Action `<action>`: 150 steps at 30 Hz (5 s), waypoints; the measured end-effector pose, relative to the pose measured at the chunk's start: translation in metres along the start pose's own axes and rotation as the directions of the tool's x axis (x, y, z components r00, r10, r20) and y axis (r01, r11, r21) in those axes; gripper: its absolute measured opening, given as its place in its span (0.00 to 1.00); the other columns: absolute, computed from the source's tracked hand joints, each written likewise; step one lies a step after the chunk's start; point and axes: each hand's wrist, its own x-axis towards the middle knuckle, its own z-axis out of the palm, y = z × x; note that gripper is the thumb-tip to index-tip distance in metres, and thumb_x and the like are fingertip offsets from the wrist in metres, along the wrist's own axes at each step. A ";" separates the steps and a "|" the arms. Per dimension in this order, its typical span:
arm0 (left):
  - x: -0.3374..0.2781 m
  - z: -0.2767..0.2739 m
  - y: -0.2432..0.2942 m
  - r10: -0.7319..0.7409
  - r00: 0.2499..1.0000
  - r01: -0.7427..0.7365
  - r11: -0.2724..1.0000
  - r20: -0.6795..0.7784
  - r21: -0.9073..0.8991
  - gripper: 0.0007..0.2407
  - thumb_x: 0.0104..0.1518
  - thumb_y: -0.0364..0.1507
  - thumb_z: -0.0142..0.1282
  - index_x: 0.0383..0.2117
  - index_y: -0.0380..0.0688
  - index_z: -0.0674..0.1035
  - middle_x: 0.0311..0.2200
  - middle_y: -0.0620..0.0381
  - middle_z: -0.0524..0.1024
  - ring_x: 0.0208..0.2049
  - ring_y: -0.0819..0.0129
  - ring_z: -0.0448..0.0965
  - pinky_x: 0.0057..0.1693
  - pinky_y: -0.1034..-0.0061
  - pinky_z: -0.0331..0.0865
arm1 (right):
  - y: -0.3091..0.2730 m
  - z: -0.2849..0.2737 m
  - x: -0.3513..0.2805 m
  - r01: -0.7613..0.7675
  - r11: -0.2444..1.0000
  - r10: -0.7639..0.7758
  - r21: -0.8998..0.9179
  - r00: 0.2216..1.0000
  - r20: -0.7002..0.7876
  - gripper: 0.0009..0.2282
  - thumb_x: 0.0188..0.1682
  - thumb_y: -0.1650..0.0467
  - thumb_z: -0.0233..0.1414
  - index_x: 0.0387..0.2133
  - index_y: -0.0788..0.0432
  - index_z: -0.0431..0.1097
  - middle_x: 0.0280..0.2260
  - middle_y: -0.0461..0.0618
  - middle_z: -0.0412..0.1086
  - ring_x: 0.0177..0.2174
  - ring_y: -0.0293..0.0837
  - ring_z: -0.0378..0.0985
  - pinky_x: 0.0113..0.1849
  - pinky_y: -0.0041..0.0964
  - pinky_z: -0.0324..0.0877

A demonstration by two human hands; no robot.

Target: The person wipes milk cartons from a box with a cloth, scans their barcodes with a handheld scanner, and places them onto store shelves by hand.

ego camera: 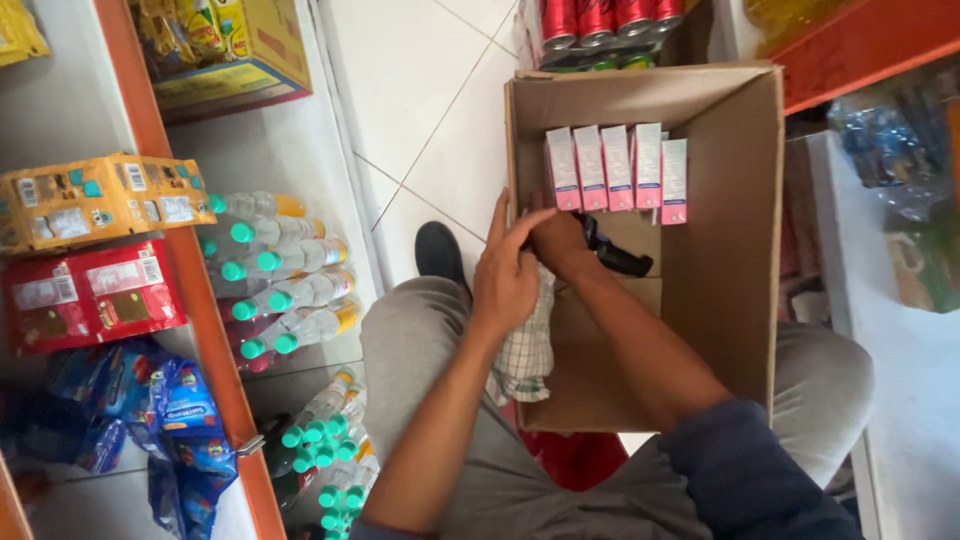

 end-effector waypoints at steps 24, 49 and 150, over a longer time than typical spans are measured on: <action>-0.016 0.032 0.014 -0.184 0.968 0.249 0.626 0.170 -0.739 0.40 0.59 0.24 0.59 0.71 0.51 0.40 0.49 0.42 0.76 0.46 0.64 0.80 0.51 0.69 0.78 | -0.059 -0.100 -0.225 0.585 0.264 -0.029 0.767 0.799 -0.600 0.22 0.43 0.85 0.60 0.47 0.61 0.59 0.55 0.54 0.61 0.53 0.44 0.72 0.52 0.41 0.73; -0.009 0.019 -0.009 -0.052 0.911 0.411 0.157 0.408 -0.898 0.23 0.68 0.44 0.40 0.66 0.45 0.63 0.61 0.43 0.70 0.56 0.51 0.77 0.60 0.55 0.72 | 0.116 0.052 -0.062 -0.315 0.940 0.281 -0.129 0.932 -0.228 0.18 0.52 0.68 0.50 0.56 0.52 0.61 0.51 0.58 0.66 0.52 0.62 0.71 0.52 0.79 0.56; -0.282 -0.385 0.258 0.712 0.494 0.213 0.457 -0.499 0.863 0.16 0.57 0.31 0.63 0.50 0.40 0.79 0.46 0.50 0.76 0.49 0.52 0.75 0.56 0.59 0.67 | -0.523 -0.208 -0.359 0.780 -0.002 -0.552 0.626 0.521 -0.651 0.15 0.41 0.75 0.67 0.40 0.66 0.73 0.36 0.47 0.76 0.32 0.35 0.78 0.33 0.31 0.74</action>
